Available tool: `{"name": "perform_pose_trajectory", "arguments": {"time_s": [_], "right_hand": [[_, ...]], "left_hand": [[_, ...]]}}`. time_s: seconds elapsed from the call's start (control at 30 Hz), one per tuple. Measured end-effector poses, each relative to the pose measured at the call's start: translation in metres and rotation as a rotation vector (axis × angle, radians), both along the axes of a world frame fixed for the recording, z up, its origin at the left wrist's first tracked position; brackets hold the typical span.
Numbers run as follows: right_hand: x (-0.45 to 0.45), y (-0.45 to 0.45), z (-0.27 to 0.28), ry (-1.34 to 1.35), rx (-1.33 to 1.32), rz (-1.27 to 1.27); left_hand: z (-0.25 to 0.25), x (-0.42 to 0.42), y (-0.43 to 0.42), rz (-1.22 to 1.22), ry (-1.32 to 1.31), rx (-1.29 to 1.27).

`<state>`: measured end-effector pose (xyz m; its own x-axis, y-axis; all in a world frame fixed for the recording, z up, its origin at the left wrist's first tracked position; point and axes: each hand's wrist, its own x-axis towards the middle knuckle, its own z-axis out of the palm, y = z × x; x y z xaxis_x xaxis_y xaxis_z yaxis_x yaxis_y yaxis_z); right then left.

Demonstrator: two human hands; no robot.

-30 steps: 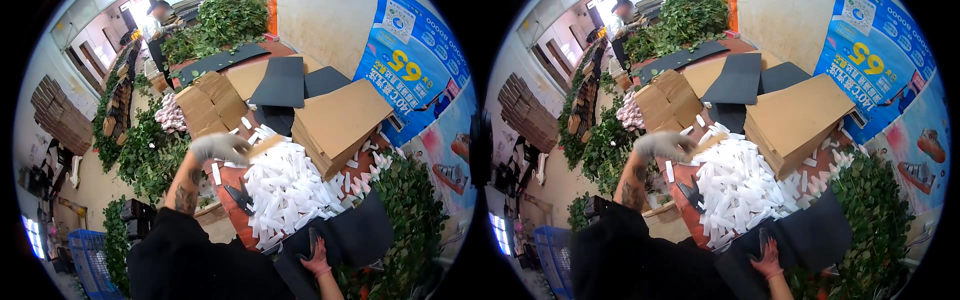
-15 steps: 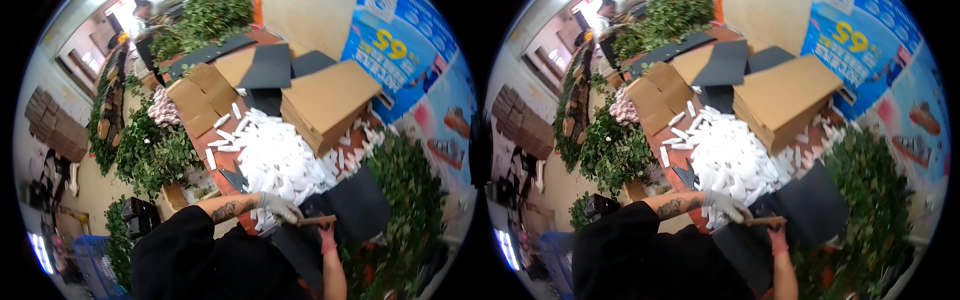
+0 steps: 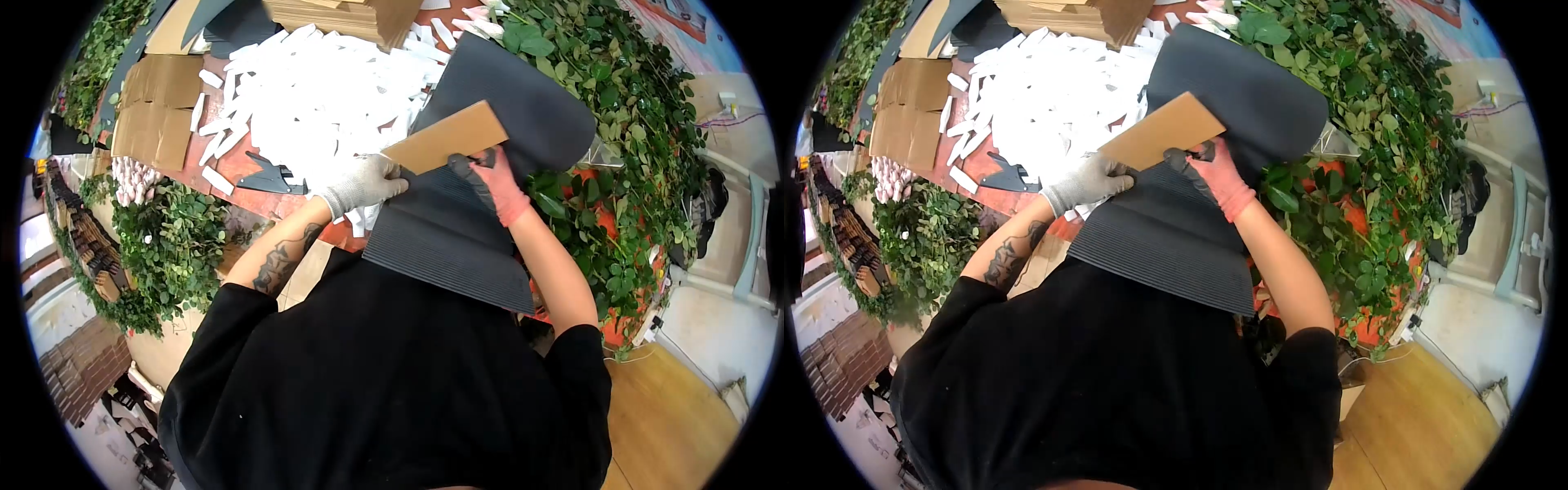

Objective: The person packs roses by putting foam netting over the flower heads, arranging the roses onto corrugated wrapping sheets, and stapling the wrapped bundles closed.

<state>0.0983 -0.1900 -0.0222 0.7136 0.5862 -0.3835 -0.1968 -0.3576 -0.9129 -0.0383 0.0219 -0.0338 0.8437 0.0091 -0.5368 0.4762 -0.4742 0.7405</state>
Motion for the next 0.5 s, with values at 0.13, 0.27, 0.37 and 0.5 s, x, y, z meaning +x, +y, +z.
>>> {"name": "perform_pose_trajectory", "arguments": {"time_s": [0.13, 0.27, 0.37, 0.5], "right_hand": [[-0.001, -0.014, 0.091, 0.252, 0.303, 0.096], [-0.009, -0.029, 0.063, 0.269, 0.08, 0.14], [-0.013, -0.026, 0.024, 0.294, 0.043, 0.082], [-0.004, -0.022, -0.012, 0.133, -0.162, 0.121]], "left_hand": [[0.003, -0.001, -0.002, -0.007, -0.036, 0.062], [0.017, 0.003, -0.001, -0.005, -0.027, 0.119], [0.018, 0.002, -0.002, 0.018, -0.033, 0.099], [0.011, -0.001, 0.001, 0.0, -0.074, 0.116]]}}
